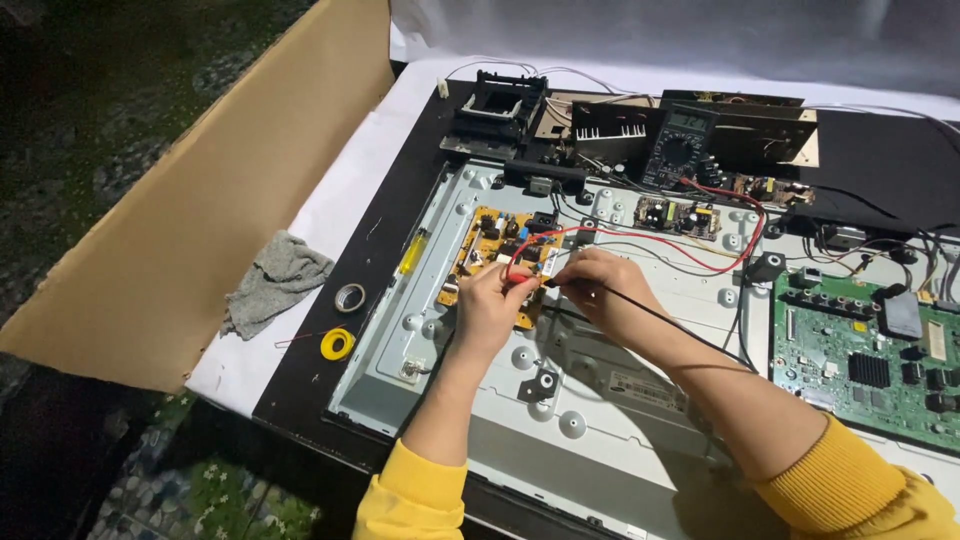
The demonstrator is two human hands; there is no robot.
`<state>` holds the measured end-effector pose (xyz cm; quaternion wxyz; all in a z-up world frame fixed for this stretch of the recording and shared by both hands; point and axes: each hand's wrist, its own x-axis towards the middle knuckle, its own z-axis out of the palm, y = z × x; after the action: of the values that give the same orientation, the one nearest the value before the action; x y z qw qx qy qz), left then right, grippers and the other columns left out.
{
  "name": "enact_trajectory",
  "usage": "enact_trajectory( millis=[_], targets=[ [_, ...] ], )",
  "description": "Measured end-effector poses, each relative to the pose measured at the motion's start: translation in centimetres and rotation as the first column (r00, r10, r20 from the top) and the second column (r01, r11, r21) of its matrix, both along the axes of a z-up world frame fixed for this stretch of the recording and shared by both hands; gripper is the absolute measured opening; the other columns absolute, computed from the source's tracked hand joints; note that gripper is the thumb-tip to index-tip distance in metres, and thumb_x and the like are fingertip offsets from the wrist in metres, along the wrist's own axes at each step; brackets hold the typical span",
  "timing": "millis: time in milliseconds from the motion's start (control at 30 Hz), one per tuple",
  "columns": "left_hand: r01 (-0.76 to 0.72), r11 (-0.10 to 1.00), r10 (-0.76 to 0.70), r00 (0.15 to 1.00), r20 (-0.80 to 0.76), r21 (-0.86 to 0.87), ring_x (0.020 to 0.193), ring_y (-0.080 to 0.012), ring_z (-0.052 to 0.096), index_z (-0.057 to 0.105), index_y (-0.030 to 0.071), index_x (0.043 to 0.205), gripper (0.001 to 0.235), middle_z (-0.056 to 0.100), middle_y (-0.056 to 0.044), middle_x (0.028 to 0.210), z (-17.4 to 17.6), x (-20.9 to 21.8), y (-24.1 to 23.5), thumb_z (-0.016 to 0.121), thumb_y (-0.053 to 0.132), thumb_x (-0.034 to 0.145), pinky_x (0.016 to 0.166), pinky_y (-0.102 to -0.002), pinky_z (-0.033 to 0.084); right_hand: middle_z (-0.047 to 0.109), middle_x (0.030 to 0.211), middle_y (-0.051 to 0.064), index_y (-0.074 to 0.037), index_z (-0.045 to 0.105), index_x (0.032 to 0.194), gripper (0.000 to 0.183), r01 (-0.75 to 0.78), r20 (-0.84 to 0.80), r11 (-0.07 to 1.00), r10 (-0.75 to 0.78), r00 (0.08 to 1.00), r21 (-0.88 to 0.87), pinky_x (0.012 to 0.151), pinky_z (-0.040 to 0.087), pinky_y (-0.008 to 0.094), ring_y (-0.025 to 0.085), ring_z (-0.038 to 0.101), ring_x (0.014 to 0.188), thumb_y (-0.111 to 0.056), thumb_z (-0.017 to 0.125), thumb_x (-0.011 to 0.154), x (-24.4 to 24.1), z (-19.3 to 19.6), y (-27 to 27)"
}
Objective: The person uses a multimeter to test components on a circuit board inside an open electronic device. They move the multimeter probes between different points on the board while checking the readings on the multimeter display.
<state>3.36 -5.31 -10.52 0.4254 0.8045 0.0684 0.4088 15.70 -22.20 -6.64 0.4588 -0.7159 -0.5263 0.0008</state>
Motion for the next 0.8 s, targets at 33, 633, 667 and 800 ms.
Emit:
enact_trajectory(
  millis=[33,633,667,800],
  targets=[
    [0.001,1.0,-0.001,1.0,0.002,0.002,0.07,-0.0253,0.074,0.078,0.009,0.091,0.008,0.069,-0.007,0.073,-0.1,0.0,0.0,0.083,0.011,0.085,0.062,-0.031,0.059,0.073,0.09,0.012,-0.007,0.075,0.091,0.014,0.001,0.002,1.0,-0.001,1.0,0.002,0.066,0.059,0.038,0.035,0.074,0.083,0.002,0.077,0.08,-0.1,0.1,0.0],
    [-0.078,0.977,0.076,0.997,0.02,0.198,0.075,-0.0299,0.073,0.074,0.014,0.091,0.007,0.069,-0.004,0.079,-2.7,0.4,0.4,0.08,0.016,0.089,0.066,-0.036,0.059,0.076,0.088,0.012,-0.004,0.075,0.087,0.013,0.012,-0.062,0.999,-0.014,0.998,-0.03,0.069,0.062,0.035,0.031,0.076,0.082,0.007,0.073,0.08,-0.2,0.9,0.0],
    [-0.073,0.978,0.071,0.997,0.017,0.194,0.075,-0.0305,0.073,0.074,0.014,0.091,0.007,0.069,-0.004,0.079,-2.5,0.4,0.5,0.08,0.016,0.089,0.066,-0.037,0.059,0.075,0.087,0.012,-0.004,0.075,0.087,0.013,0.01,-0.061,0.999,-0.012,0.998,-0.031,0.068,0.062,0.034,0.031,0.076,0.081,0.007,0.073,0.081,-0.3,1.0,0.1],
    [-0.062,0.982,0.056,0.998,0.041,0.18,0.072,-0.032,0.072,0.074,0.013,0.089,0.008,0.068,-0.005,0.076,-1.8,0.2,0.5,0.081,0.014,0.088,0.065,-0.037,0.059,0.074,0.086,0.013,-0.003,0.074,0.088,0.012,-0.004,-0.095,1.0,0.004,0.995,-0.004,0.068,0.062,0.036,0.031,0.076,0.078,0.007,0.071,0.082,-0.7,1.3,0.0]
  ],
)
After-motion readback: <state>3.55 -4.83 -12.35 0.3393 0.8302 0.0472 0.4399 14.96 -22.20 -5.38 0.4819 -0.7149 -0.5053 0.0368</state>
